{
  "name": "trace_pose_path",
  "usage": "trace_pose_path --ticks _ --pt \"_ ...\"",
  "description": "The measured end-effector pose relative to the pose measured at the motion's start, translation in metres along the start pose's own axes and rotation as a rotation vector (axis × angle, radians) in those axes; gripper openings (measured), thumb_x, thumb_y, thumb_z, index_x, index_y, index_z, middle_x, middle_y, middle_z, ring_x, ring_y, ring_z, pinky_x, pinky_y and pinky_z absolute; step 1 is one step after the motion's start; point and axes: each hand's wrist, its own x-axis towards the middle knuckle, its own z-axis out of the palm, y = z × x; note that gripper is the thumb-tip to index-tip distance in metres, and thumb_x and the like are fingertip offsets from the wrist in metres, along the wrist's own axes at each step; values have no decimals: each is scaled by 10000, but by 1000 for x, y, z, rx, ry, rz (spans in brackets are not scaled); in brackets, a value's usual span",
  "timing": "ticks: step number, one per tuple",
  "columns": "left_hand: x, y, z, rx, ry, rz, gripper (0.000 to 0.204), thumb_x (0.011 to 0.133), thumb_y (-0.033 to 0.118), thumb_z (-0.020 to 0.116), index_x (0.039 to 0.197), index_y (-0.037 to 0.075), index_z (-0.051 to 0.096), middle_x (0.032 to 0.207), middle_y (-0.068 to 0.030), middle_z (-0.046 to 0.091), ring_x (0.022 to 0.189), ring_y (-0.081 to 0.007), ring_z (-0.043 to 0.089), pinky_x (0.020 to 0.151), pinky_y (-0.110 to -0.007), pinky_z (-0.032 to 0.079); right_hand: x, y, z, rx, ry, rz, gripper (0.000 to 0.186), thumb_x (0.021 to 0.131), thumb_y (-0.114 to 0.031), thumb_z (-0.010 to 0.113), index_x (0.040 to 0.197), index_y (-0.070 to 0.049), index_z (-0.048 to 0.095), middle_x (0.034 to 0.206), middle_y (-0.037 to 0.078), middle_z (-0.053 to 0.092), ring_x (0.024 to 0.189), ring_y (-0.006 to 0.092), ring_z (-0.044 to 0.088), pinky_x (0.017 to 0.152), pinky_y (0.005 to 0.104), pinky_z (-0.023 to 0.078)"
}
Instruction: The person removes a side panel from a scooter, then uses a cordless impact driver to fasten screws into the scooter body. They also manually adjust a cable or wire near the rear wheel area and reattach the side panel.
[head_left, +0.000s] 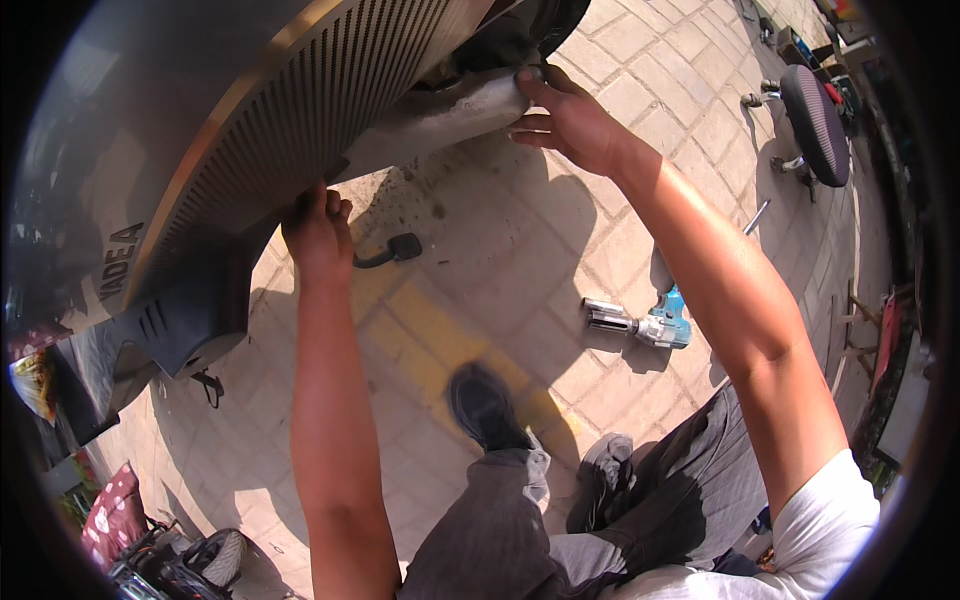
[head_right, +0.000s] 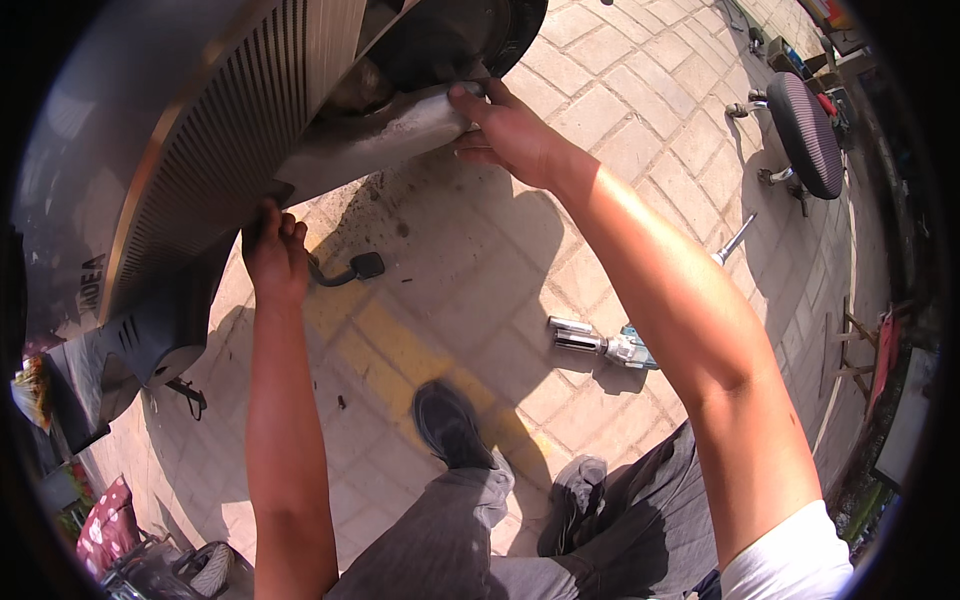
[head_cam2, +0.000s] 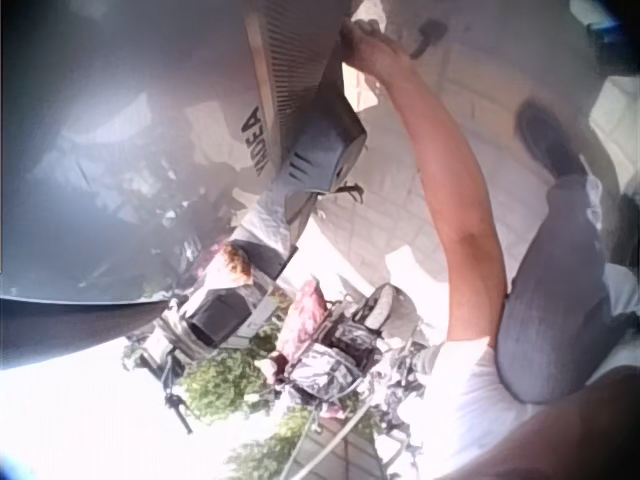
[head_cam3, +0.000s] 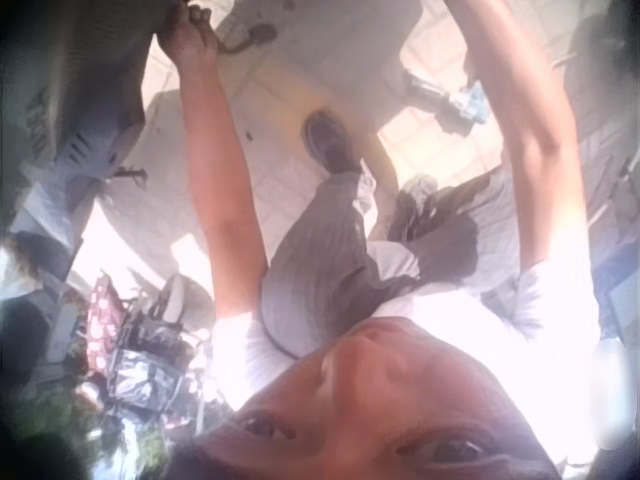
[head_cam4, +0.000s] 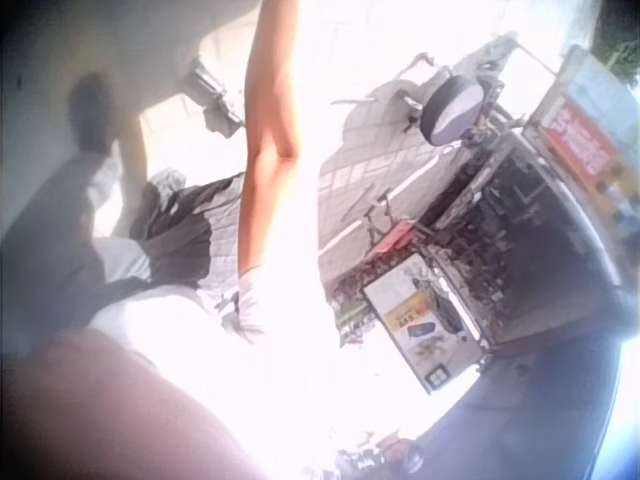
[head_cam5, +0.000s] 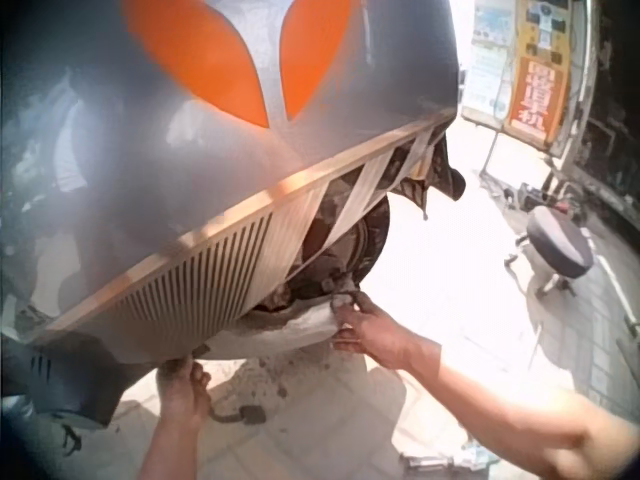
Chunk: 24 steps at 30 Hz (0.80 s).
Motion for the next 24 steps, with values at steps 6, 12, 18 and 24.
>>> trace_pose_path --ticks 6,12,18,24 --pt "1 -2 -8 -43 -69 6 152 934 44 599 1039 147 559 964 64 585 680 -106 399 616 -284 308 3 12 -6 -239 -36 -141 923 888 -428 681 1522 -64 118 1356 163 464 1154 255 542 1013 403 458" --pt "-2 0 -4 -18 -10 -26 96 957 91 587 1036 134 555 861 49 528 673 -102 388 604 -279 305 7 23 0 -128 51 -248 943 825 -318 772 1508 -30 190 1194 162 546 946 184 563 800 319 497" --pt "-15 -8 15 102 -29 -142 57 970 123 582 1009 105 545 789 37 463 651 -98 372 591 -280 316 16 15 -31 79 59 -204 906 810 -252 794 1459 44 234 1201 167 546 1051 214 583 870 308 520" --pt "-18 -11 5 -66 -151 -214 215 894 73 662 1067 102 537 887 35 555 654 -83 450 594 -275 370 -15 13 -51 -27 -109 -351 487 811 -20 735 1222 -12 474 1230 78 549 1109 176 556 964 320 456"
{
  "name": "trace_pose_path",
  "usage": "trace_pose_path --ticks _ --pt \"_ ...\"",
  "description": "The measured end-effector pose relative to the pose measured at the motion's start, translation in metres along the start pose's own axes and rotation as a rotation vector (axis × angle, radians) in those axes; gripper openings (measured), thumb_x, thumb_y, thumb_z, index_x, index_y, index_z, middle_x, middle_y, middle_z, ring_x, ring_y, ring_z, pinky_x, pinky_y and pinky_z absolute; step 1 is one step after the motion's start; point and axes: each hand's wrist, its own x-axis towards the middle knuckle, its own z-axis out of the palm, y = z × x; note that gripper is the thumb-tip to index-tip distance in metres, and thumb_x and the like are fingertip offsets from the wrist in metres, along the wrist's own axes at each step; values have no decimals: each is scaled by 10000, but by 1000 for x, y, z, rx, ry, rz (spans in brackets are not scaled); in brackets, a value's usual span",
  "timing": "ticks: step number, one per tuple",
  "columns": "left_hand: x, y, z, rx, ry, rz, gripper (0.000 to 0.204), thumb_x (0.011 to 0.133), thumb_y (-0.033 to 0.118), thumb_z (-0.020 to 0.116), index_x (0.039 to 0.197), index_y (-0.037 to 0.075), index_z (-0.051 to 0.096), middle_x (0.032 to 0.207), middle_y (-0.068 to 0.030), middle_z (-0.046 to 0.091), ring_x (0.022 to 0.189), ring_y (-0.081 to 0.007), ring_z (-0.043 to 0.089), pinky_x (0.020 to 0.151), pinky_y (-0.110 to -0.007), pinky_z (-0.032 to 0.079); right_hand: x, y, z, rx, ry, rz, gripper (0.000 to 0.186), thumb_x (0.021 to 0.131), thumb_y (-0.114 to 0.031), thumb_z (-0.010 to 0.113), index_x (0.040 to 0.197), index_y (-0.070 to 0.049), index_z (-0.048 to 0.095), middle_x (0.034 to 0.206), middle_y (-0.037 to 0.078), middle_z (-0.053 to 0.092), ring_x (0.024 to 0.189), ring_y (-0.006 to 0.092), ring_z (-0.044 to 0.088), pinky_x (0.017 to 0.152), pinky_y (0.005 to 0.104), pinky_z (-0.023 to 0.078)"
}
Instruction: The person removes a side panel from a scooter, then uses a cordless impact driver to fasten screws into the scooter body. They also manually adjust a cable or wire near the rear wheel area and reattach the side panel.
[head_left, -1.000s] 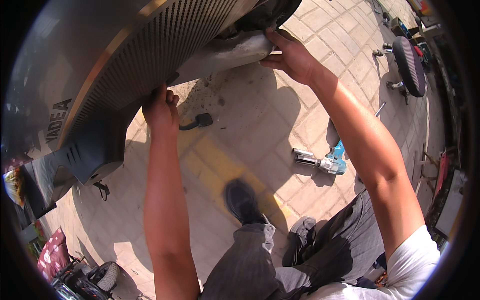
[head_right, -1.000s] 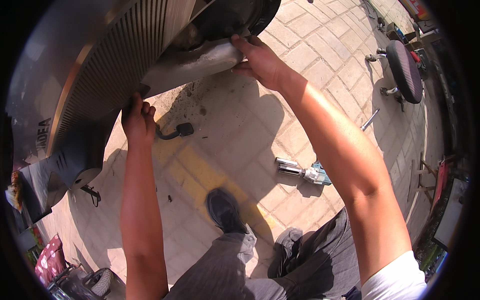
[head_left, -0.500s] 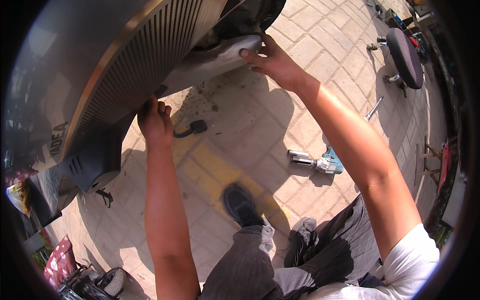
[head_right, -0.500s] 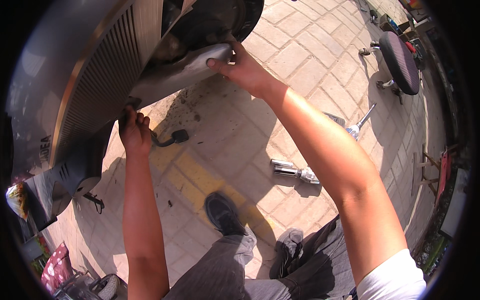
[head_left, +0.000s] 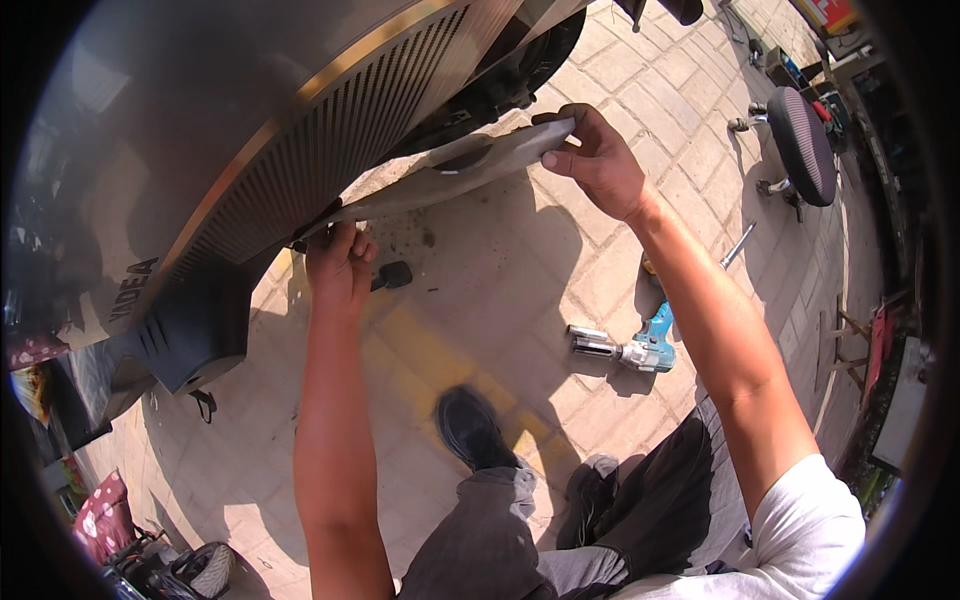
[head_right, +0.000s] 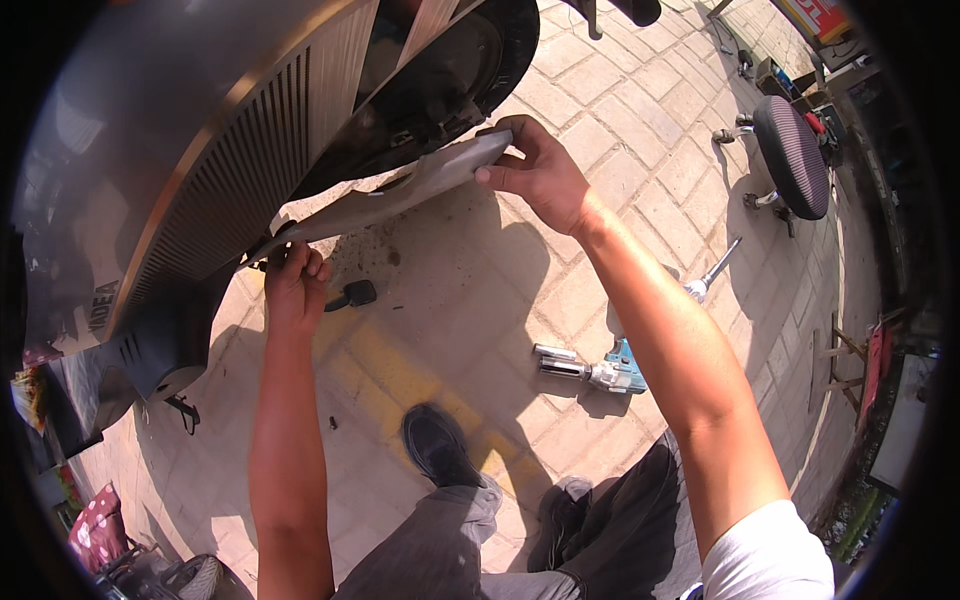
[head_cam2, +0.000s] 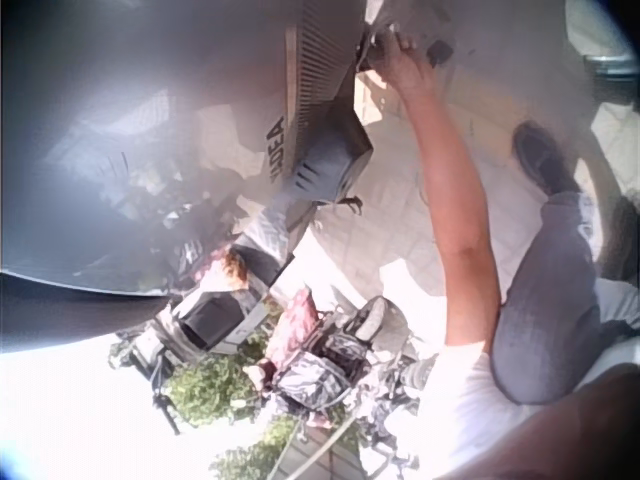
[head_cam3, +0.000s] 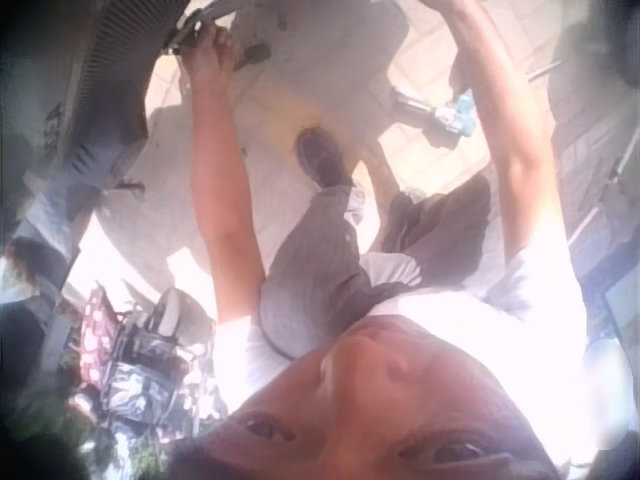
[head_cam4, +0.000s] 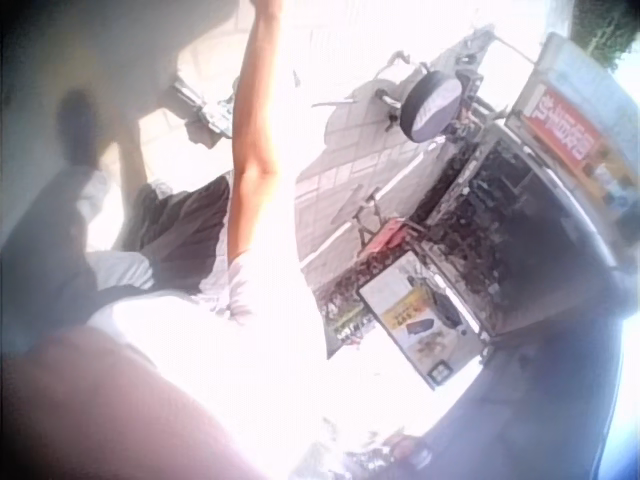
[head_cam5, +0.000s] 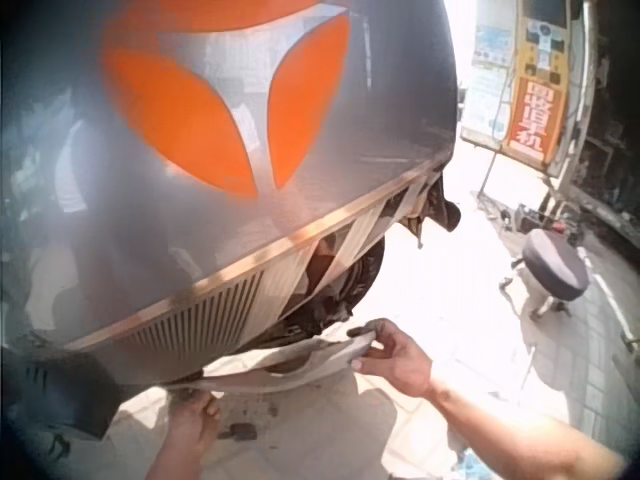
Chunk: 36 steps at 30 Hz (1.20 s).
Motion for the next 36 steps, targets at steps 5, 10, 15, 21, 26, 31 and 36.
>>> trace_pose_path --ticks 5,10,15,21,26,31,36 --pt "0 -2 -9 -109 46 -93 307 853 126 716 1134 161 598 1032 28 645 796 -97 550 660 -303 411 -1 -1 9 78 -48 -71 410 732 141 660 1038 -74 491 1302 50 523 1109 135 543 950 291 451" --pt "6 -6 -7 -54 27 -32 251 851 143 715 1082 180 625 1028 34 656 854 -114 599 715 -298 446 12 -3 6 89 -101 -39 425 744 138 618 1088 -75 489 1111 -7 567 1049 115 540 874 293 460" --pt "-1 -6 -16 -152 52 -97 240 833 129 720 1046 183 625 972 38 645 767 -107 562 679 -301 427 23 -17 8 -14 -103 34 502 754 122 644 1195 -55 482 1169 15 546 1097 128 526 937 304 441" --pt "-4 -6 -16 -233 21 -110 278 808 106 726 1048 167 600 899 31 602 720 -126 496 631 -307 397 31 -25 8 -84 -90 24 545 763 49 678 1259 -19 462 1217 51 535 1152 160 516 969 320 451" --pt "-7 -10 -16 -232 42 -94 238 836 66 686 1038 147 589 870 29 577 717 -134 478 616 -302 396 31 -40 14 -188 -69 66 557 763 10 692 1271 1 466 1237 66 540 1160 171 528 990 323 444" --pt "-9 -10 -6 -203 59 -119 201 861 34 636 1026 124 562 840 35 534 698 -123 464 599 -298 394 31 -58 15 -309 -47 175 574 785 -30 692 1307 18 460 1230 76 559 1134 175 551 990 323 448" --pt "-9 -4 -3 -177 127 -148 252 840 -6 608 1021 138 509 856 23 513 654 -123 432 576 -300 362 36 -74 28 -425 -16 197 465 796 -34 704 1220 39 527 1117 78 612 1004 168 594 915 320 481"
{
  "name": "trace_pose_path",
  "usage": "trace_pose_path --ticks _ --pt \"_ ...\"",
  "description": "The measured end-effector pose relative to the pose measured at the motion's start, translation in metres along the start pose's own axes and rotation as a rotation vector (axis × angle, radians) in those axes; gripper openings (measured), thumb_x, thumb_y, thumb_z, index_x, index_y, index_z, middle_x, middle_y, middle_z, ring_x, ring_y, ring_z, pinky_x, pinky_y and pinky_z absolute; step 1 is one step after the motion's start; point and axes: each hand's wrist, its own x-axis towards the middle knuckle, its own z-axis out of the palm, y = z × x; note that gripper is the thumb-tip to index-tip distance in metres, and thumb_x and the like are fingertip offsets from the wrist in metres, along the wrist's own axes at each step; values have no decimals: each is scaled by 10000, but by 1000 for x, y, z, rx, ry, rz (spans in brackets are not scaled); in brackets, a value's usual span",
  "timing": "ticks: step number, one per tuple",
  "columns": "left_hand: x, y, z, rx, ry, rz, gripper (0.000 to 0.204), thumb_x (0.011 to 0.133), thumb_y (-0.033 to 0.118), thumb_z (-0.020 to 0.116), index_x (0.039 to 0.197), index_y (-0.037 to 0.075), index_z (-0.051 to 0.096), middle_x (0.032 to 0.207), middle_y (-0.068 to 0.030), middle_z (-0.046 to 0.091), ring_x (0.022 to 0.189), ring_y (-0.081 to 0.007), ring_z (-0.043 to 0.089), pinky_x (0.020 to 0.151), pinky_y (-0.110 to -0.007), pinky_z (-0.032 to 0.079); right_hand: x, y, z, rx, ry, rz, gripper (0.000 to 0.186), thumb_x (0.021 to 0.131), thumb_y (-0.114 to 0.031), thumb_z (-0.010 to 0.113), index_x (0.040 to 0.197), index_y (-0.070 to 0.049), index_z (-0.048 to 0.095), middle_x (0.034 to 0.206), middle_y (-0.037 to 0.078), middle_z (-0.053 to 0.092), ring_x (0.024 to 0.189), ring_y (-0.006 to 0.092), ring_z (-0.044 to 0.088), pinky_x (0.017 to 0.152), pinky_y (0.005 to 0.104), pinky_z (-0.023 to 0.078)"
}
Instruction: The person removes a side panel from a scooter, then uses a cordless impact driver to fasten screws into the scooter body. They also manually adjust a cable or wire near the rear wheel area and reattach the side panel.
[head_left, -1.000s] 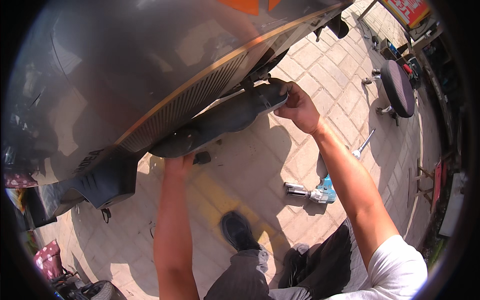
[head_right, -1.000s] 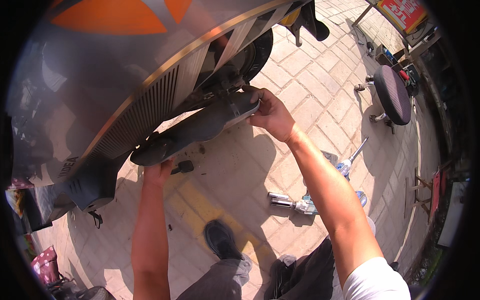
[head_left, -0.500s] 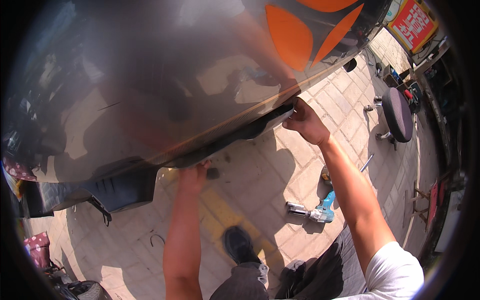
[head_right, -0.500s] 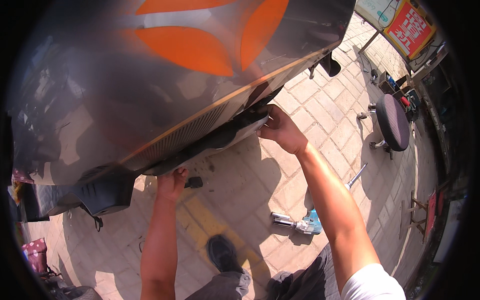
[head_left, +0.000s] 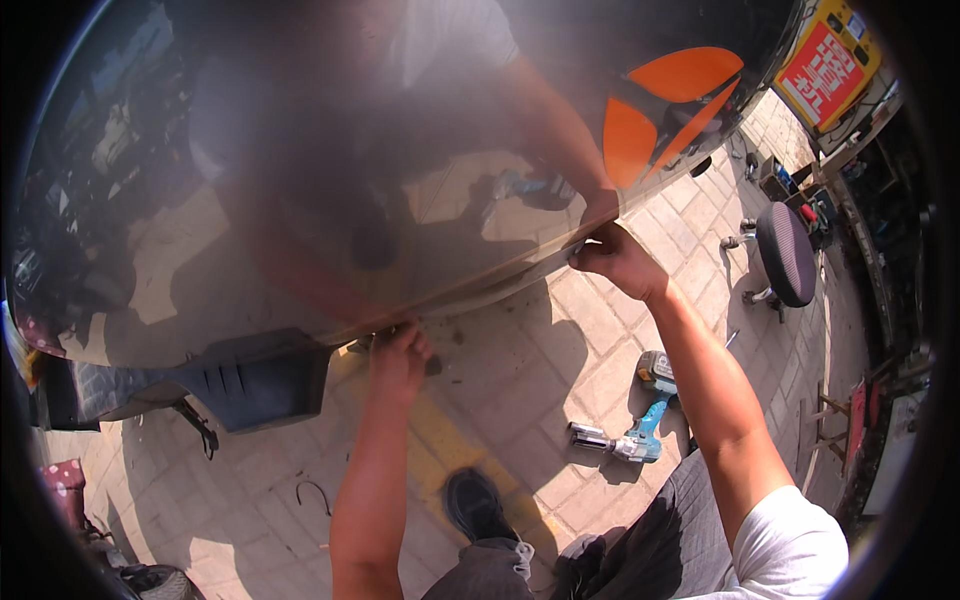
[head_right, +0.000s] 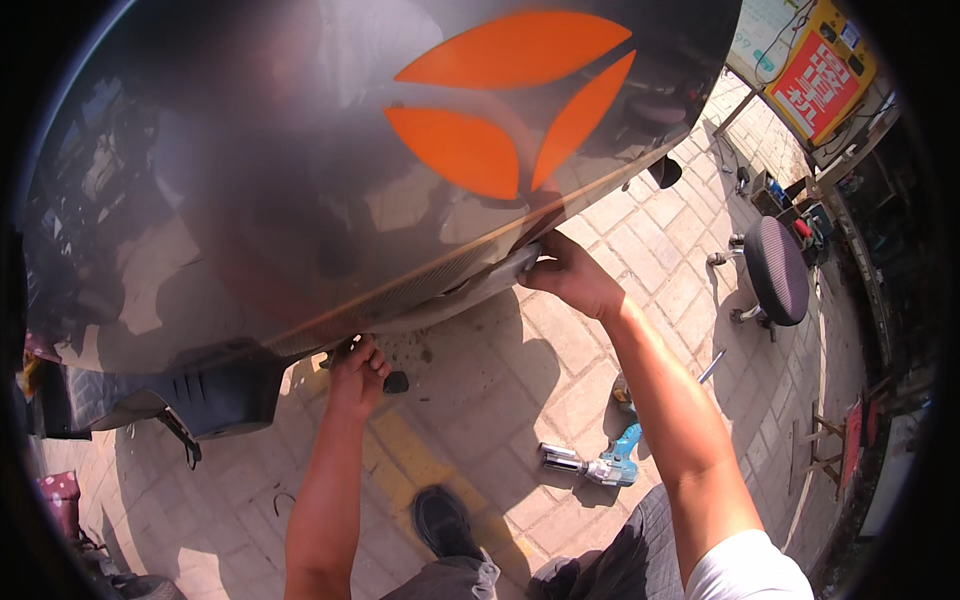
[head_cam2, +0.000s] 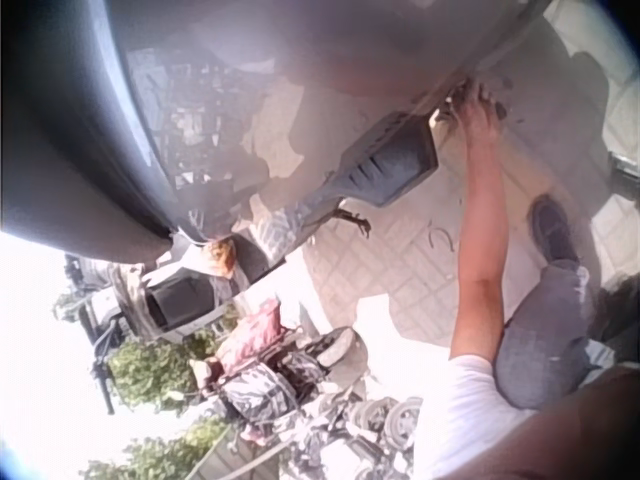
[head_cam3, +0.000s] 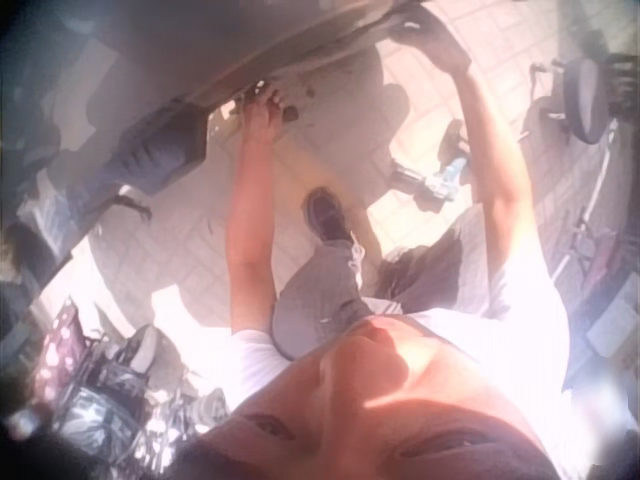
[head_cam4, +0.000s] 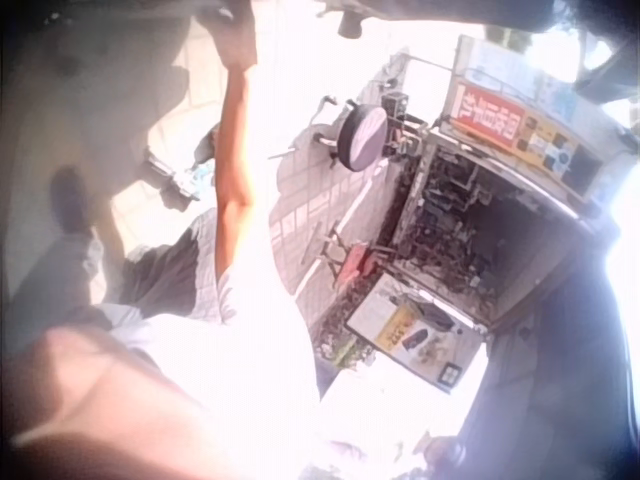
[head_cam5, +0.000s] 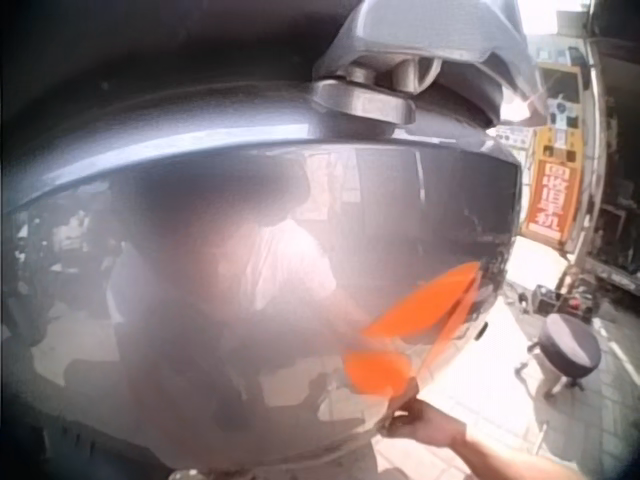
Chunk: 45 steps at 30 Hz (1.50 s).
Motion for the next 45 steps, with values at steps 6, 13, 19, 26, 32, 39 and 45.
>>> trace_pose_path --ticks 6,13,19,26,32,39,45 --pt "-6 1 9 14 20 -59 246 837 11 591 1023 148 505 847 40 506 636 -114 402 572 -294 339 5 3 -1 -21 -18 28 394 818 -69 693 1164 61 556 1080 105 631 998 178 613 901 312 517" --pt "-8 4 15 68 51 6 171 858 142 667 857 152 496 701 48 362 630 -107 391 560 -282 342 15 16 0 125 -14 111 405 842 -103 702 1176 66 546 1090 104 626 950 175 644 875 297 547" --pt "-3 0 -7 20 26 -50 181 860 142 665 821 152 488 695 44 370 624 -113 394 554 -293 343 16 16 7 54 -61 125 418 848 -86 695 1198 75 530 1118 117 620 988 180 637 888 306 549" --pt "-7 3 1 42 32 17 148 866 112 621 833 149 482 713 44 380 630 -109 395 568 -286 337 10 18 13 115 -44 139 520 857 -102 700 1283 72 460 1185 129 595 1032 190 620 912 310 537" --pt "-21 7 5 121 71 30 165 894 90 627 1004 132 511 784 41 453 647 -92 414 577 -284 356 12 21 16 138 -63 112 584 860 -143 722 1325 44 424 1253 117 557 1112 191 577 953 332 515" --pt "-30 2 9 100 121 103 206 890 75 647 1068 111 549 829 32 488 638 -94 397 574 -295 352 10 24 19 129 -31 115 663 862 -192 731 1373 21 365 1249 109 542 1123 199 559 932 342 515" --pt "-13 -4 -11 45 140 90 194 891 106 626 1063 126 540 811 52 480 645 -87 411 584 -277 347 4 27 40 -42 107 -34 772 828 -351 758 1355 66 377 1189 161 571 1080 226 564 932 322 470"
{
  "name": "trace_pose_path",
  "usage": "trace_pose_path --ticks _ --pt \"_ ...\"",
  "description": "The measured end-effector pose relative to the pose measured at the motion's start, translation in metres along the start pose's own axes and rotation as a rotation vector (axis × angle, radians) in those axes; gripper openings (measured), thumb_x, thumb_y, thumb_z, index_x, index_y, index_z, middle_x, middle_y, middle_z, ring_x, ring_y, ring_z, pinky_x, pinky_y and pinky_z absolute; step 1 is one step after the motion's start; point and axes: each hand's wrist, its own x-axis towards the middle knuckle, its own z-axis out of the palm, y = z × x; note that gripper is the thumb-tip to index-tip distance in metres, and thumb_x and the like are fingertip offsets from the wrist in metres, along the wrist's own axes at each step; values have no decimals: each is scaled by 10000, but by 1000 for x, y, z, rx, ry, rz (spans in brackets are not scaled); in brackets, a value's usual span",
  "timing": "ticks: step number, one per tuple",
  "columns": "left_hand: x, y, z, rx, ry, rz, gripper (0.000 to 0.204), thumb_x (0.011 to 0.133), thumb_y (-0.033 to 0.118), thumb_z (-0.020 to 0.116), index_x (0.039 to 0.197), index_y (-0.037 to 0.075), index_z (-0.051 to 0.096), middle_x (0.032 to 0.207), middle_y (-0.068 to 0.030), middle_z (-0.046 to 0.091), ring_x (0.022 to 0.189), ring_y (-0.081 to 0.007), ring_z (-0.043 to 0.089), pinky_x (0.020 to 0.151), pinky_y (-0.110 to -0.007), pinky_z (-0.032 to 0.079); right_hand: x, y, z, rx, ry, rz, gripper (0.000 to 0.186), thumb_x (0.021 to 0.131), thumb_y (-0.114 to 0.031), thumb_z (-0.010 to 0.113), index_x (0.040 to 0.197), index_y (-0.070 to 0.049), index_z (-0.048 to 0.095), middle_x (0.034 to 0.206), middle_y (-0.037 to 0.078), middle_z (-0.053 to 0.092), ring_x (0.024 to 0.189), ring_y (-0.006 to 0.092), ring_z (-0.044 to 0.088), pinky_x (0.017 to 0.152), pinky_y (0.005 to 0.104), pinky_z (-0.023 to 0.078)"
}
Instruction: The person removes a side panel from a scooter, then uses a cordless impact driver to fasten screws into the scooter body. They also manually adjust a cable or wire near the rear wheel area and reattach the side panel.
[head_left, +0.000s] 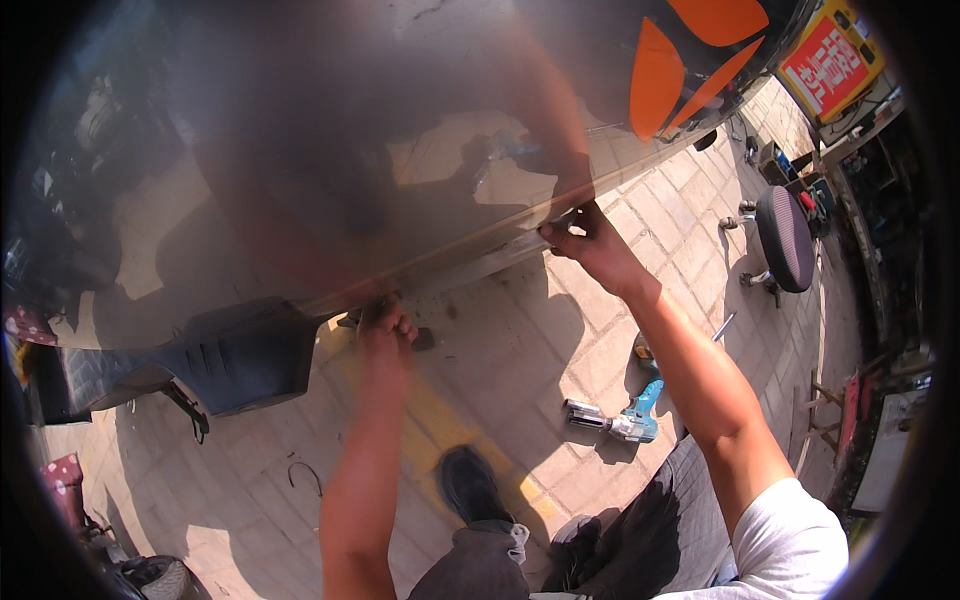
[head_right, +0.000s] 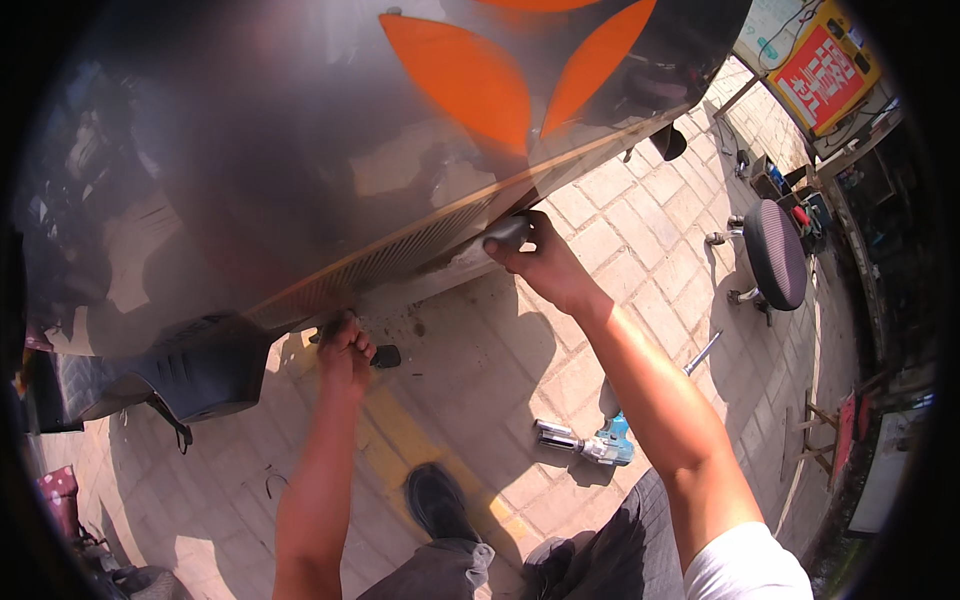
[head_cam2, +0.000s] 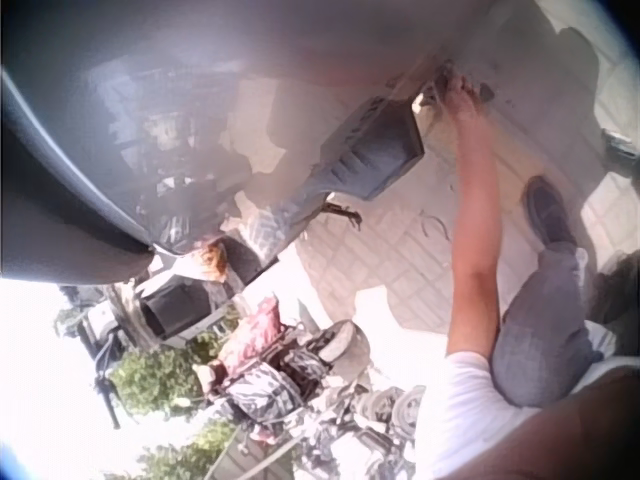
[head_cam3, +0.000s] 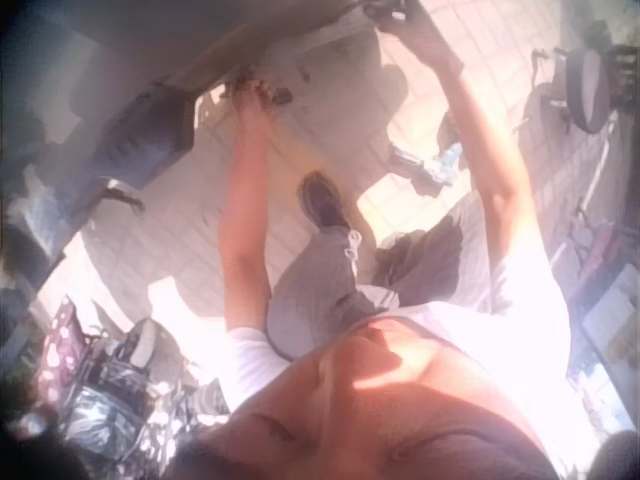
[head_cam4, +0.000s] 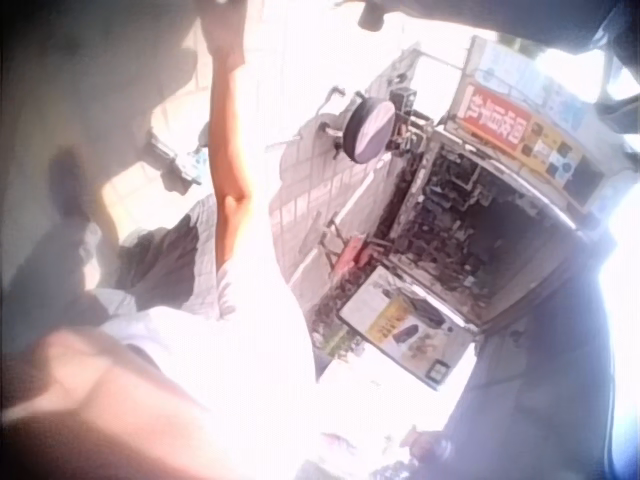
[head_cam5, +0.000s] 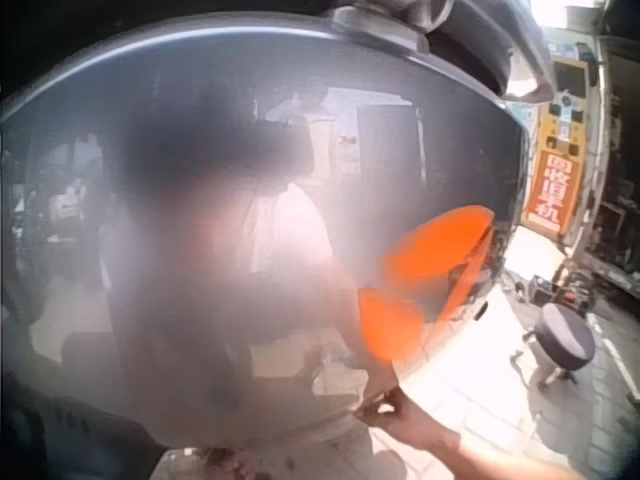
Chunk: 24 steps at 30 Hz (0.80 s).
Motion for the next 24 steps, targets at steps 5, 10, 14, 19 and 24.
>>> trace_pose_path --ticks 5,10,14,19,24 --pt "21 1 -3 63 -67 9 62 932 132 593 986 141 562 725 42 400 667 -111 399 617 -299 343 5 14 6 -50 59 -19 850 739 -362 845 1320 66 396 1171 137 569 1039 195 586 900 318 511" --pt "8 24 12 51 -71 42 41 957 181 584 952 158 550 711 40 384 673 -125 365 631 -306 316 -13 -27 22 95 30 16 599 824 -263 777 1294 -50 473 1204 89 589 1045 225 603 918 364 508" --pt "17 28 26 164 -37 166 54 964 183 590 925 159 559 711 42 405 666 -125 357 617 -305 310 -1 -4 15 259 -34 118 523 805 -240 790 1235 -66 549 1186 66 618 1047 216 593 912 358 503" --pt "15 30 31 222 12 153 84 955 168 609 895 149 554 704 35 403 665 -123 362 610 -308 311 4 1 16 248 -22 122 482 816 -242 777 1215 -68 572 1193 70 617 1048 217 589 923 361 497" --pt "21 31 30 203 1 186 66 942 146 615 943 136 550 707 31 411 625 -118 406 564 -292 346 -4 -12 19 232 -11 155 485 821 -233 768 1230 -62 571 1198 75 612 1050 215 586 912 337 508"
